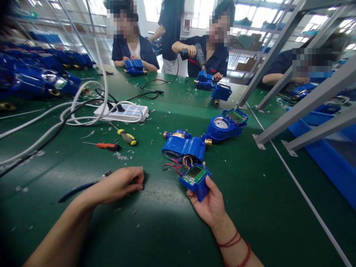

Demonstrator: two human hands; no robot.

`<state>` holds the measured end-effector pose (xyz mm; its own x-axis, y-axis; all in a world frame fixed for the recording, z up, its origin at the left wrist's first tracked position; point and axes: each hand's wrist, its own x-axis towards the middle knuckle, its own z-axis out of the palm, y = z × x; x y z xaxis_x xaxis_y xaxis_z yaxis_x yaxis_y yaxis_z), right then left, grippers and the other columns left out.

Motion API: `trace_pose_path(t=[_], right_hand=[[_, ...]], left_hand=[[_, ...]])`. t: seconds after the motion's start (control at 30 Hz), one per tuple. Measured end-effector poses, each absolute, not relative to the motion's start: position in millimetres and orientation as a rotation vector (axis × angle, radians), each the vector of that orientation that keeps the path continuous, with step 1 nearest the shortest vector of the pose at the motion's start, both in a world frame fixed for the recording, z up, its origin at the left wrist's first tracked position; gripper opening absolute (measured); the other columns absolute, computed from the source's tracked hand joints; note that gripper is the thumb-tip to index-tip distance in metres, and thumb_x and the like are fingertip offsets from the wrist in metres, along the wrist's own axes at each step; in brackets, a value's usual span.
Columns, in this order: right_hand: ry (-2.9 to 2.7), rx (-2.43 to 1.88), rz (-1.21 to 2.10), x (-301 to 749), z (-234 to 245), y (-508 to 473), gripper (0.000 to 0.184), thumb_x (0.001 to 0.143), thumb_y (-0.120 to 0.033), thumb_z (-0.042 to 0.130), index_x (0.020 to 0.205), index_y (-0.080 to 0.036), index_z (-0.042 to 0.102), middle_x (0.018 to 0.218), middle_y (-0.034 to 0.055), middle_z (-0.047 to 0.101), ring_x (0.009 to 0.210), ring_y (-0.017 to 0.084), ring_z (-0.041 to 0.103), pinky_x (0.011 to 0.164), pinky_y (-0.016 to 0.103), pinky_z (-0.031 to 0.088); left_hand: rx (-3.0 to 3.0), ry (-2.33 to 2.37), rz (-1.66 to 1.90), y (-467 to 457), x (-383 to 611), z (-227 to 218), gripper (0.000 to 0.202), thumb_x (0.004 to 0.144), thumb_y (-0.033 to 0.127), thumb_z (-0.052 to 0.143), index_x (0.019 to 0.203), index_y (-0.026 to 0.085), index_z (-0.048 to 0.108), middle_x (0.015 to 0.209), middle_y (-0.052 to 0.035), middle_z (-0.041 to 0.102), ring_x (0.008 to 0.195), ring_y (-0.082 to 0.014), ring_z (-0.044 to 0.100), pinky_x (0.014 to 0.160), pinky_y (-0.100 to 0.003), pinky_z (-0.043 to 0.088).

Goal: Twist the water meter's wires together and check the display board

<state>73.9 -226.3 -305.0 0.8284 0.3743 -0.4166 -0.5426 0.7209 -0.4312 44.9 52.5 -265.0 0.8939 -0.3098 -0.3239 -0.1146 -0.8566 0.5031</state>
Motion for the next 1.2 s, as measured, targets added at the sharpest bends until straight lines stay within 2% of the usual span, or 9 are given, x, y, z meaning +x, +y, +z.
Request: trace_pose_path(t=[0.2,0.37,0.47,0.63,0.8,0.9,1.0,1.07,1.2], right_hand=[[0.328,-0.567,0.514,72.3,-302.5,-226.0,0.024,0.065,-0.028,0.075,0.086,-0.021,0.065,0.082,0.0003,0.072,0.064,0.013,0.061,0.053,0.025,0.049],[0.354,-0.566,0.506,71.9,-302.0,-225.3,0.024,0.064,-0.028,0.076,0.084,-0.022,0.066,0.081,0.0003,0.072,0.061,0.014,0.061,0.052,0.026,0.049],[0.36,-0.574,0.508,72.0,-302.3,-224.6,0.024,0.062,-0.027,0.077,0.083,-0.022,0.066,0.081,0.0001,0.072,0.061,0.014,0.061,0.052,0.026,0.049],[0.363,-0.567,0.514,71.6,-301.7,-222.7,0.024,0.062,-0.025,0.077,0.083,-0.022,0.066,0.08,0.0002,0.073,0.06,0.014,0.062,0.051,0.026,0.049],[0.394,-0.553,0.518,70.0,-301.8,-223.6,0.024,0.061,-0.023,0.078,0.082,-0.021,0.066,0.081,0.0007,0.074,0.062,0.014,0.064,0.052,0.026,0.05],[0.403,-0.538,0.53,68.4,-303.9,-224.6,0.023,0.061,-0.023,0.078,0.08,-0.02,0.067,0.08,0.002,0.074,0.061,0.015,0.064,0.052,0.027,0.051],[0.415,-0.532,0.516,67.9,-307.0,-223.6,0.024,0.06,-0.021,0.079,0.08,-0.018,0.067,0.077,0.0031,0.074,0.06,0.015,0.065,0.051,0.027,0.051],[0.42,-0.534,0.498,68.9,-309.6,-222.3,0.025,0.059,-0.021,0.08,0.08,-0.018,0.067,0.076,0.0036,0.075,0.058,0.015,0.065,0.049,0.027,0.051],[0.422,-0.565,0.503,72.8,-316.7,-223.8,0.025,0.054,-0.021,0.083,0.073,-0.018,0.067,0.068,0.0023,0.074,0.052,0.014,0.065,0.049,0.026,0.052]], left_hand=[[2.593,-0.281,-0.431,41.0,44.9,-261.5,0.011,0.085,0.028,0.042,0.078,0.02,0.047,0.077,0.001,0.053,0.068,-0.0139,0.049,0.06,-0.024,0.036],[2.601,-0.429,-0.412,17.8,41.0,-265.4,0.018,0.079,0.029,0.054,0.095,0.024,0.049,0.099,-0.0006,0.052,0.082,-0.0149,0.053,0.07,-0.024,0.041],[2.646,-0.451,-0.417,11.4,41.9,-268.6,0.007,0.084,0.027,0.046,0.086,0.023,0.051,0.091,0.0,0.054,0.075,-0.014,0.054,0.066,-0.024,0.041],[2.814,-0.136,-0.261,29.9,51.1,-274.2,0.019,0.088,0.022,0.032,0.083,0.019,0.05,0.084,-0.0056,0.054,0.072,-0.0196,0.054,0.063,-0.031,0.041],[2.846,0.197,0.008,48.9,56.8,-275.3,0.026,0.09,0.02,0.024,0.096,0.015,0.048,0.097,-0.0124,0.05,0.083,-0.0242,0.053,0.073,-0.039,0.041],[2.778,0.068,0.023,34.8,53.6,-273.5,0.026,0.092,0.028,0.026,0.102,0.018,0.047,0.104,-0.0093,0.05,0.09,-0.02,0.052,0.079,-0.034,0.043],[2.71,-0.234,-0.092,5.5,46.9,-276.3,0.024,0.085,0.036,0.047,0.108,0.028,0.048,0.108,-0.0013,0.052,0.094,-0.0161,0.052,0.081,-0.027,0.044],[2.701,-0.342,-0.151,-12.8,43.7,-282.9,0.023,0.08,0.035,0.055,0.103,0.03,0.052,0.107,-0.0005,0.054,0.096,-0.0183,0.051,0.083,-0.03,0.044],[2.747,-0.313,-0.197,-27.3,45.1,-301.8,0.022,0.088,0.021,0.036,0.097,0.024,0.055,0.103,-0.0054,0.057,0.093,-0.0208,0.054,0.082,-0.036,0.044]])
